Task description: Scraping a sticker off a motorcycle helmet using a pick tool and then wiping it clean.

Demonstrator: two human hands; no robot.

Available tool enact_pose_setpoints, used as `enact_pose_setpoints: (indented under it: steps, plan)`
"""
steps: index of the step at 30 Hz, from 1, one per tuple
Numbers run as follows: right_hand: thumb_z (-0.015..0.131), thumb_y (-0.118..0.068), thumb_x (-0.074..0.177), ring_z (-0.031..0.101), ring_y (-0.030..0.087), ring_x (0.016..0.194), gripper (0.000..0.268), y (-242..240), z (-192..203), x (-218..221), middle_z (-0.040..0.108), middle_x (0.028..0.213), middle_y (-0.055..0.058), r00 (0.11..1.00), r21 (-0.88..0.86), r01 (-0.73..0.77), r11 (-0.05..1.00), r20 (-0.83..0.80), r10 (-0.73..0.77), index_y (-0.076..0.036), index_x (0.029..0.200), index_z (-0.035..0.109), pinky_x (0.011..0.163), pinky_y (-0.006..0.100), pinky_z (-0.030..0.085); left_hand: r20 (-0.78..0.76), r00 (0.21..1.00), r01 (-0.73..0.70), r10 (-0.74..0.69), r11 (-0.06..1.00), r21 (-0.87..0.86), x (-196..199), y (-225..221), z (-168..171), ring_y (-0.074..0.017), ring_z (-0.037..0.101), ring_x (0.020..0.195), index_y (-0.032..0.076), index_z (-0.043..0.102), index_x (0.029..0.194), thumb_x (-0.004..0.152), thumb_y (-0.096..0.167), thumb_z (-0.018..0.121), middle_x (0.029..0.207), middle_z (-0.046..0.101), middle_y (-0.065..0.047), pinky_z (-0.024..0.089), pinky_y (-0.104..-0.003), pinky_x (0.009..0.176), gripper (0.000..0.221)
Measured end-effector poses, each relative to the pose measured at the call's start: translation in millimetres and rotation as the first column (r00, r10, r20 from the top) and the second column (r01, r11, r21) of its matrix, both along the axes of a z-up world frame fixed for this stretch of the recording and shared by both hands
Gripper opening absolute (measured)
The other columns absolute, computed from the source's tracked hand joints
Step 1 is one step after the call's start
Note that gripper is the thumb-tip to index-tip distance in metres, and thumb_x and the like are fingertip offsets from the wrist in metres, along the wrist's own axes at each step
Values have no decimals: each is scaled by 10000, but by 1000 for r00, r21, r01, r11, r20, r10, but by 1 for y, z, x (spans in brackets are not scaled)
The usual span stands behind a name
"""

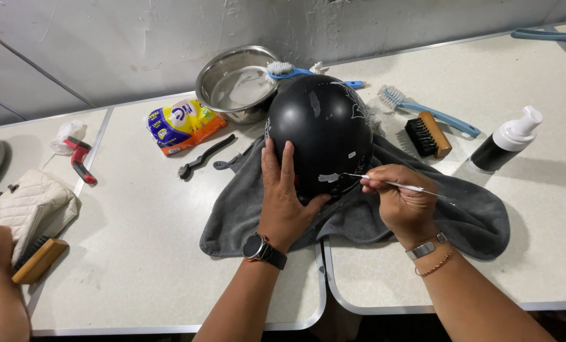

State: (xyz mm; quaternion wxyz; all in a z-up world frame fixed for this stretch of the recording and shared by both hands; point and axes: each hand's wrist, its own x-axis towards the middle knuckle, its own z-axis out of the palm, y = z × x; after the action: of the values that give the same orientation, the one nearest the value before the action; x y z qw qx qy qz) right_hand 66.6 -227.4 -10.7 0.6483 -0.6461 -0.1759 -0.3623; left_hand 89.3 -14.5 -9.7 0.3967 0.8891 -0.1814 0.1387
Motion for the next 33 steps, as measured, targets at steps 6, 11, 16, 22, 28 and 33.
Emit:
enact_pose_setpoints:
  steps: [6, 11, 16, 22, 28, 33]
  plan:
    - [669, 83, 957, 741, 225, 646, 109, 0, -4, 2, 726, 794, 243, 1000, -24, 14, 1000, -3, -14, 106, 852, 687, 546, 322, 640, -6, 1000, -5, 5, 1000, -9, -1, 2, 2, -520, 15, 1549, 235, 86, 1654, 722, 339, 928, 1703, -33, -245, 216, -600, 1234, 1261]
    - [670, 100, 954, 746, 259, 662, 97, -2, -5, 2, 720, 815, 277, 999, -28, 30, 999, 16, -30, 119, 859, 681, 525, 347, 637, -9, 1000, -3, 3, 1000, -2, -1, 1, 4, -516, 11, 1551, 232, 77, 1655, 723, 326, 930, 1704, -43, -242, 216, -593, 1239, 1267]
    - [673, 101, 950, 745, 266, 660, 96, -1, -5, 2, 710, 795, 266, 1000, 14, -3, 1000, -14, 3, 118, 855, 674, 542, 357, 644, -13, 1000, 2, -3, 1000, -8, 0, 1, 5, -524, 21, 1548, 234, 86, 1655, 725, 314, 931, 1703, -28, -247, 223, -597, 1237, 1259]
    - [668, 102, 964, 749, 274, 679, 98, -1, -8, 1, 708, 810, 269, 1000, 2, -6, 1000, -20, 6, 116, 868, 670, 540, 361, 644, 0, 1000, 4, -4, 1000, -19, -2, 4, 2, -525, 34, 1553, 243, 91, 1660, 730, 290, 936, 1707, -20, -246, 230, -597, 1240, 1257]
    - [664, 103, 987, 743, 286, 698, 101, -6, -12, 1, 697, 828, 274, 999, -6, -20, 1000, -26, 19, 135, 891, 655, 567, 358, 644, 14, 1000, 2, -1, 1000, -18, -2, 6, -2, -521, 42, 1563, 250, 91, 1666, 739, 272, 943, 1719, -13, -232, 248, -587, 1250, 1259]
    - [670, 120, 981, 728, 260, 655, 124, -2, -7, -1, 689, 778, 270, 999, -52, -35, 998, -26, 33, 132, 857, 659, 553, 345, 632, 18, 1000, 0, 1, 1000, -30, -2, 6, -2, -500, 42, 1577, 270, 94, 1671, 755, 243, 940, 1731, -16, -203, 270, -573, 1254, 1247]
